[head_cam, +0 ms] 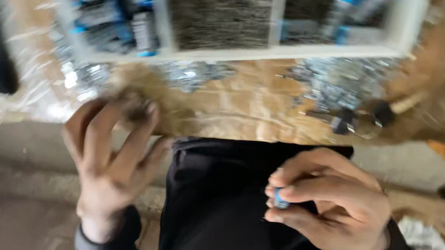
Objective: The person sits at a workbench and assembles small hardware parts, picking metal staples from a compartment tray and inserting them one at a time into blue-capped plastic wall anchors held in the other hand, occasionally reaching into the tray for more parts.
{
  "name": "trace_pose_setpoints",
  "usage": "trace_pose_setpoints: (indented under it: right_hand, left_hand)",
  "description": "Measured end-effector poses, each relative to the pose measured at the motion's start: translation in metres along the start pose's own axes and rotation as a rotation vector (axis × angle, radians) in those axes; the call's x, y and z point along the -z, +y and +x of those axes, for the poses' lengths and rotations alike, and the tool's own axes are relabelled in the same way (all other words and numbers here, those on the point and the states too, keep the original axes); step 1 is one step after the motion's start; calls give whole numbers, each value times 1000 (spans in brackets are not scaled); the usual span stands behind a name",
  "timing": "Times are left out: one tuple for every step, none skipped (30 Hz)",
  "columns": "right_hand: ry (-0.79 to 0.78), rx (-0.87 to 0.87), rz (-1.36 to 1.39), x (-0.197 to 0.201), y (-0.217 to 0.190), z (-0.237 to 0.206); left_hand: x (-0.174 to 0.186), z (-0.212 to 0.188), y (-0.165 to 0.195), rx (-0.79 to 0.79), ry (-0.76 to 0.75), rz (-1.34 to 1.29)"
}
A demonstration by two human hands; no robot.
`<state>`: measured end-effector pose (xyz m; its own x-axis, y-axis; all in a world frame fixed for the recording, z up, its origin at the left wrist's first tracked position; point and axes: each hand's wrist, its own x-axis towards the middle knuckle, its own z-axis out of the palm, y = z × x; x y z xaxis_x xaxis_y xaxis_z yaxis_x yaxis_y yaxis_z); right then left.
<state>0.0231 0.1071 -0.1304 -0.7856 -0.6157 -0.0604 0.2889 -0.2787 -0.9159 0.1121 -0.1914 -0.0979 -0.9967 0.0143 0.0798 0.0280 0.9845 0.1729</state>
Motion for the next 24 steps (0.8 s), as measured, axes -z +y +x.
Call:
trace_pose_setpoints:
  right_hand:
    - [-17, 10, -27, 2, 0, 0]
    - [-44, 26, -51, 2, -1, 0]
    - [-33, 19, -44, 1, -1, 1]
    - [-30, 9, -32, -1, 0, 3]
    - [-34, 2, -17, -4, 0, 5]
    - [-29, 14, 8, -8, 0, 8]
    - [-26, 20, 38, -13, 0, 12]
    - [-19, 27, 67, -17, 0, 16]
    - [20, 38, 128, -21, 2, 20]
    - [60, 46, 192, -25, 4, 23]
    - [97, 44, 260, -27, 4, 25]
    - [112, -7, 255, -29, 4, 24]
    - [113, -51, 247, -28, 4, 22]
    - [114, -87, 235, -26, 5, 20]
    - [108, -87, 229, -24, 6, 16]
    - [115, -90, 224, -21, 8, 11]
    - [125, -98, 216, -19, 9, 6]
    - [124, -90, 222, -16, 11, 1]
    - [118, -81, 223, -13, 13, -4]
    - [115, -70, 226, -11, 14, -8]
    - [132, -76, 219, -9, 14, -12]
    - [152, -84, 213, -7, 14, -14]
    - [168, -90, 209, -7, 13, -16]
    - [183, -83, 211, -7, 12, -17]
  left_hand:
    - [0, -6, -5, -34, 3, -30]
    - [-1, -11, -9, -64, 13, -50]
    - [-3, -15, -14, -99, 46, -106]
    - [-5, -18, -18, -126, 77, -156]
    - [-7, -20, -20, -148, 110, -201]
    - [-10, -21, -22, -96, 195, -230]
    - [-12, -21, -21, -39, 275, -258]
    - [-13, -21, -19, 16, 352, -288]
    - [-15, -19, -15, 77, 386, -272]
    - [-15, -17, -10, 138, 416, -257]
    - [-13, -15, -4, 208, 441, -238]
    - [-9, -13, 3, 210, 322, -233]
    - [-5, -10, 10, 215, 217, -223]
    - [0, -7, 17, 216, 117, -214]
    - [2, -2, 23, 147, 156, -272]
    - [3, 5, 30, 71, 184, -336]
    - [5, 13, 36, -25, 118, -488]
    - [6, 22, 43, -119, 59, -639]
    - [3, 32, 50, -142, 40, -738]
    - [2, 43, 57, -168, 16, -837]
    - [0, 53, 65, -198, -18, -941]
    - [-2, 62, 72, -176, -16, -940]
    - [-3, 70, 78, -155, -12, -936]
    - [-3, 76, 82, -134, -6, -931]
